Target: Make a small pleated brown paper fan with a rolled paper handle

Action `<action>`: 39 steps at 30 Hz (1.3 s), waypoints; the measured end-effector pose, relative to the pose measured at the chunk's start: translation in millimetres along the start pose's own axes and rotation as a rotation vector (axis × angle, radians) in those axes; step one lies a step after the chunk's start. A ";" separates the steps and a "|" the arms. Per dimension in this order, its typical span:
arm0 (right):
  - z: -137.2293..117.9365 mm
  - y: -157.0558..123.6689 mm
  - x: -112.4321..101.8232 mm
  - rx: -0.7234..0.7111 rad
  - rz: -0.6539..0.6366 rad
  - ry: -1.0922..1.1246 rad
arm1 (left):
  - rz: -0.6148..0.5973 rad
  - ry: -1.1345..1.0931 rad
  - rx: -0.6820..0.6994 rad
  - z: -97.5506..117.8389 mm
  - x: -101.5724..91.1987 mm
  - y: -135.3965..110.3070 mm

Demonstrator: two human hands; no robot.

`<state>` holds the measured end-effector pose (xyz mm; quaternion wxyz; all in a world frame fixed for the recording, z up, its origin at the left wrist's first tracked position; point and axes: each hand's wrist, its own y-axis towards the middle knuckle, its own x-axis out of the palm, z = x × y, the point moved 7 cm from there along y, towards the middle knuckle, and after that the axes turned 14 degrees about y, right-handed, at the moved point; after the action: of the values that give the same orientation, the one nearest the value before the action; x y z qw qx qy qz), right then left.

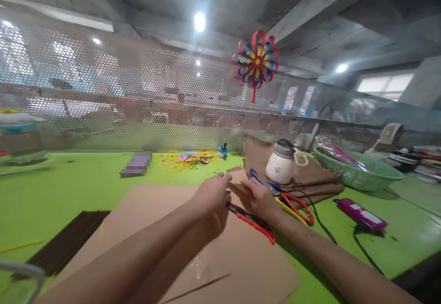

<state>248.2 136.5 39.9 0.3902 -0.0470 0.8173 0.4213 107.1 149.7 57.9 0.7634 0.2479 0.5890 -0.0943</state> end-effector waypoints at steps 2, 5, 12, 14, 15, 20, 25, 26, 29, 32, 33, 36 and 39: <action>3.6 4.0 2.5 0.035 -0.018 0.012 | 0.034 0.020 0.081 11.1 12.0 13.4; 21.6 11.5 -0.9 0.119 -0.055 0.000 | 0.051 0.047 0.151 16.9 26.0 29.8; 89.2 28.4 -45.8 0.318 -0.134 -0.244 | 0.072 0.127 0.220 -4.7 17.7 50.4; 95.1 27.8 -45.2 0.352 -0.184 -0.346 | 0.077 0.160 0.241 -12.1 11.8 48.8; 94.8 26.5 -40.9 0.369 -0.207 -0.394 | 0.076 0.181 0.250 -14.8 9.7 46.8; 75.4 20.7 -7.5 0.452 -0.222 -0.601 | 0.104 0.282 0.267 -14.1 3.2 31.3; 64.6 29.2 4.8 0.487 -0.202 -0.730 | 0.147 0.343 0.267 -14.1 -3.9 29.3; 65.1 32.1 5.3 0.489 -0.206 -0.747 | 0.149 0.354 0.262 -17.2 -5.0 30.8; 67.7 40.3 9.2 0.484 -0.236 -0.780 | 0.167 0.378 0.244 -28.4 -7.0 33.7; 68.4 45.6 15.1 0.476 -0.254 -0.799 | 0.190 0.393 0.234 -34.5 -6.3 32.5; 68.3 46.2 16.3 0.476 -0.253 -0.803 | 0.194 0.397 0.234 -34.6 -5.3 32.2; 67.5 45.3 14.9 0.469 -0.236 -0.812 | 0.189 0.409 0.245 -29.8 0.0 34.5; 68.6 42.9 6.7 0.447 -0.197 -0.817 | 0.183 0.419 0.250 -24.3 6.5 40.7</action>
<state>267.1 215.5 40.0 0.7182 0.1304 0.6594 0.1801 105.9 197.6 58.2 0.5934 0.4067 0.6932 -0.0438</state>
